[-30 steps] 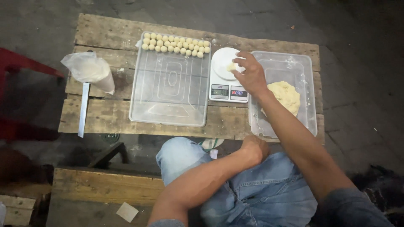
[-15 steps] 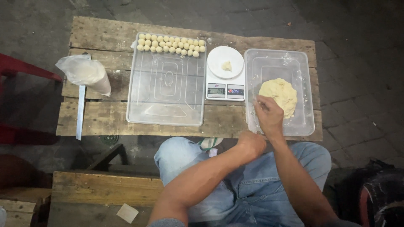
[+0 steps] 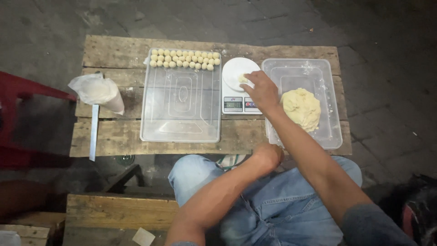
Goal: Portioning dough by weight using a digital scale and rolling each portion into a small ball.
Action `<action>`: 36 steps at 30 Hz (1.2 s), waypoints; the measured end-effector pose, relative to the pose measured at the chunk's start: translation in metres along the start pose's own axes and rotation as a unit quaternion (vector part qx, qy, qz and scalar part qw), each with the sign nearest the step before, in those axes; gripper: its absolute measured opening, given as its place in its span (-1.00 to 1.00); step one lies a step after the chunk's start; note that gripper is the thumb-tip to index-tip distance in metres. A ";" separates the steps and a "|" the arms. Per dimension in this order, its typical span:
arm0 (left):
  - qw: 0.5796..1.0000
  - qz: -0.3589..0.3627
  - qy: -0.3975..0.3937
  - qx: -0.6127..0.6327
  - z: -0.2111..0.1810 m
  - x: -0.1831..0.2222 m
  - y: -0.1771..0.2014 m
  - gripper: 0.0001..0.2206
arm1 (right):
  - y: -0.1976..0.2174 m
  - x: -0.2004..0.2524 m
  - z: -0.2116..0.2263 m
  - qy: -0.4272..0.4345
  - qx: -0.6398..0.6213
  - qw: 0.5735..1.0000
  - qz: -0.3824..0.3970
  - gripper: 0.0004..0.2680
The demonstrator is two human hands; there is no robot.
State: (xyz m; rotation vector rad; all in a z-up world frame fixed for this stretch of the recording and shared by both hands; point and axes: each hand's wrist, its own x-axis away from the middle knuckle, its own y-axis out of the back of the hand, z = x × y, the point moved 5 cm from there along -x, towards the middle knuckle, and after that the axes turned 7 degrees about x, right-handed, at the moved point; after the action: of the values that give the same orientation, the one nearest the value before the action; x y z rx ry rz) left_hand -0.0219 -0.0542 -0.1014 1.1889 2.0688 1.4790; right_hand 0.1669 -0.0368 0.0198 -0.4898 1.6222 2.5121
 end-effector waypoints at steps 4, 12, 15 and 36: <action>0.998 -0.002 0.066 0.025 0.020 -0.006 0.014 -0.84 | -0.029 -0.025 -0.008 -0.028 0.090 0.992 0.082 -0.79; 0.942 -0.182 0.167 0.226 0.070 0.063 0.203 -0.83 | -0.024 0.012 -0.077 -0.194 -0.200 0.960 0.005 -0.78; 0.872 -0.392 0.152 0.249 0.068 0.078 0.234 -0.68 | 0.005 0.087 -0.073 -0.354 -0.490 0.795 -0.046 -0.72; 0.596 -0.128 0.182 0.772 0.021 0.045 0.160 -0.71 | 0.071 0.203 -0.076 -0.355 -0.559 0.738 -0.129 -0.78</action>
State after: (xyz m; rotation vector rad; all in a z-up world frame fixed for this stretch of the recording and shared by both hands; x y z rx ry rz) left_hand 0.0350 0.0116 0.0416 0.7388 3.5726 -0.7656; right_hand -0.0277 -0.1515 -0.0138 0.2040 -0.2963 2.6173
